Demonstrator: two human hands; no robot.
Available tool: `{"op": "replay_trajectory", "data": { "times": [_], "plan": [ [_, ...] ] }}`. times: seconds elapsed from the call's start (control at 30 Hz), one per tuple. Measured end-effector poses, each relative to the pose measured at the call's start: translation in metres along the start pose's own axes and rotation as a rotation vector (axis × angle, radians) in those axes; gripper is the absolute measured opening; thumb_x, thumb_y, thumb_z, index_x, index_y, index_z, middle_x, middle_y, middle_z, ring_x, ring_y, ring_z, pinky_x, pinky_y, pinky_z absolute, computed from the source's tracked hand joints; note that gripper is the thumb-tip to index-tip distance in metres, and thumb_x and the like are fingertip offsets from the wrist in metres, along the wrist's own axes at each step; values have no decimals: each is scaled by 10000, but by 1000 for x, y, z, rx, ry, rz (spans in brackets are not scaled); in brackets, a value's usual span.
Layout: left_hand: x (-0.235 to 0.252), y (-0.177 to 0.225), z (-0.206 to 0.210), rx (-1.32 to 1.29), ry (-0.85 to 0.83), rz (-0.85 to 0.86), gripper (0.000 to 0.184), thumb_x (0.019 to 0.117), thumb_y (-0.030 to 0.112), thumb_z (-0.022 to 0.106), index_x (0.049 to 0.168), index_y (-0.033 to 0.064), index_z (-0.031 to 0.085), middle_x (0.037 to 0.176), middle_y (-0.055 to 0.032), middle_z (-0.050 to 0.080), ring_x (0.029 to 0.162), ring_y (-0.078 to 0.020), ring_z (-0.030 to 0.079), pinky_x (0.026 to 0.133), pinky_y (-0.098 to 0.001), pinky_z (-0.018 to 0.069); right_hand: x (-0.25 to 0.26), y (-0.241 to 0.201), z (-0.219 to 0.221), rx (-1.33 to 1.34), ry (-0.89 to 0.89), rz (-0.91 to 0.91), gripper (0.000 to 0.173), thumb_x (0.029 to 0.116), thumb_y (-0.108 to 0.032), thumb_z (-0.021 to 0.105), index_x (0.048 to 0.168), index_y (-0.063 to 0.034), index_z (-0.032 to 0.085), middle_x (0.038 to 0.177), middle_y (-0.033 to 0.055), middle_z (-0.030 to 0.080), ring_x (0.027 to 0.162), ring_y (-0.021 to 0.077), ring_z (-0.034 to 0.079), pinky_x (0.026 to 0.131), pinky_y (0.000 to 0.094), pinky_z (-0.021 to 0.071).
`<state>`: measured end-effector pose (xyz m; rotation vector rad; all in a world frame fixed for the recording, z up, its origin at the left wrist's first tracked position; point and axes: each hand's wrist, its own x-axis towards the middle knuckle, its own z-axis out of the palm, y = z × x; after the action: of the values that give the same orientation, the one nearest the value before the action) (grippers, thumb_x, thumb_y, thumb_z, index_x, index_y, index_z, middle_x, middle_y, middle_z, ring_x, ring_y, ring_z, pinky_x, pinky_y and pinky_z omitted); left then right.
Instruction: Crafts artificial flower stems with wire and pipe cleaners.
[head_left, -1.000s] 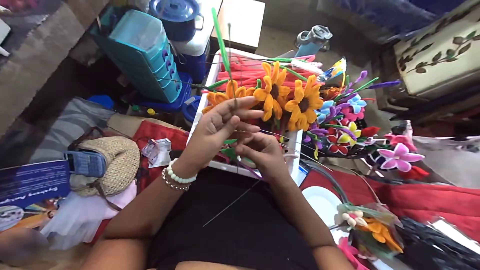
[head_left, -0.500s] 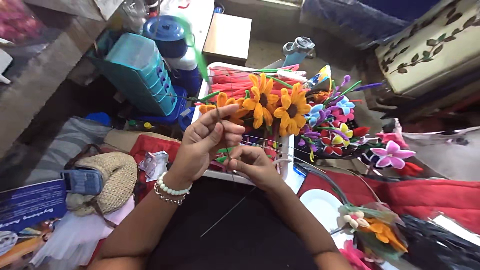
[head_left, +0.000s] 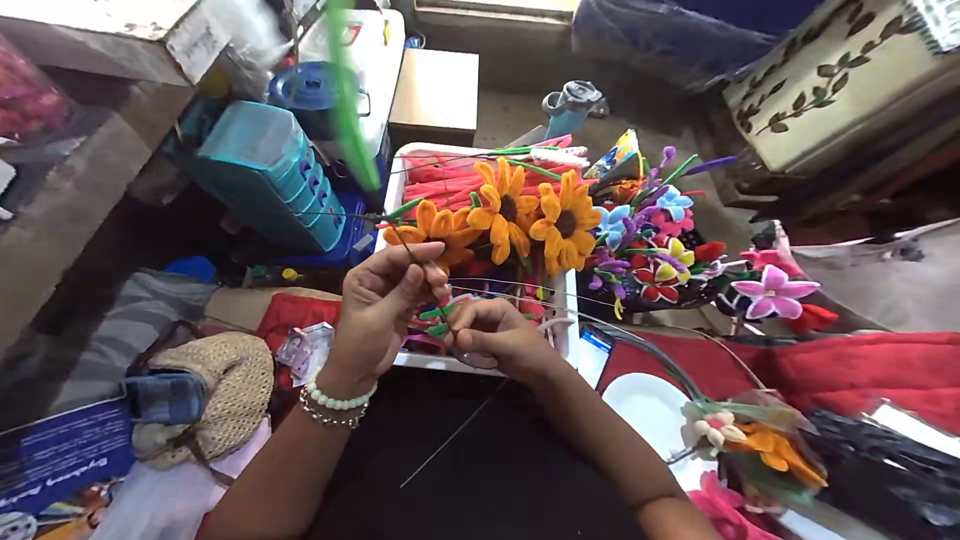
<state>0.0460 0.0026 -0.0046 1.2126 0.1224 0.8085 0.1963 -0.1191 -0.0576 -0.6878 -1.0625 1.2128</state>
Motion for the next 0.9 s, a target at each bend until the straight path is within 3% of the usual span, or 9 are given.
{"op": "replay_trajectory", "data": {
  "times": [0.13,0.2,0.27,0.37,0.5,0.6,0.7,0.8,0.9],
  "plan": [
    [0,4,6,339,13,96,289,1061,99,528,1331,30,607,1114,-55,759,967,-161,751,871,-317,633,2,2,5,-318,217,-125,100,979,-98,676,987,-13,729,959,1,710,857,31,664,795,225,573],
    [0,5,8,460,48,105,397,998,105,653,1374,12,568,1149,-59,745,992,-175,745,870,-317,635,2,2,5,-565,310,-211,126,966,-108,696,979,5,750,942,44,723,894,72,681,841,259,580],
    [1,5,9,467,90,120,407,926,41,731,1316,17,616,1048,-41,763,895,-152,754,809,-294,645,2,2,6,-659,317,-260,130,962,-117,708,976,3,757,933,52,727,899,77,679,845,257,574],
    [2,8,5,278,6,72,341,974,44,668,1314,61,639,1003,-26,757,855,-121,739,796,-277,633,1,-2,7,-389,195,-169,111,971,-92,689,991,6,736,972,32,726,920,59,682,846,242,577],
    [3,5,7,-31,-89,-25,285,1028,130,604,1304,128,674,980,-2,748,841,-82,718,803,-257,617,0,-2,1,132,3,68,80,974,-175,701,975,-131,768,974,-56,748,861,-1,666,781,198,547],
    [5,7,9,142,-65,-4,331,1075,59,445,1386,45,560,1104,-69,740,946,-152,737,857,-311,623,1,-3,7,-10,193,19,62,961,-96,695,960,-78,754,935,-28,732,829,12,665,760,202,562],
    [5,5,13,428,0,34,382,1046,51,538,1423,8,495,1240,-87,696,1017,-186,735,854,-321,639,3,-1,8,-395,341,-124,73,947,-93,712,959,-29,745,929,20,723,872,69,681,820,260,582],
    [4,3,12,483,50,104,355,987,-9,625,1338,-23,573,1045,-66,752,828,-137,749,753,-272,646,3,1,7,-500,295,-179,91,939,-94,727,971,-14,756,955,44,737,929,100,700,864,286,593],
    [5,10,8,279,-29,-33,379,1041,-8,511,1420,-17,539,1045,-95,753,820,-131,737,756,-261,628,1,-2,5,-274,170,-82,84,947,-83,709,988,-34,763,986,-3,746,921,41,689,844,229,576]
  ]
}}
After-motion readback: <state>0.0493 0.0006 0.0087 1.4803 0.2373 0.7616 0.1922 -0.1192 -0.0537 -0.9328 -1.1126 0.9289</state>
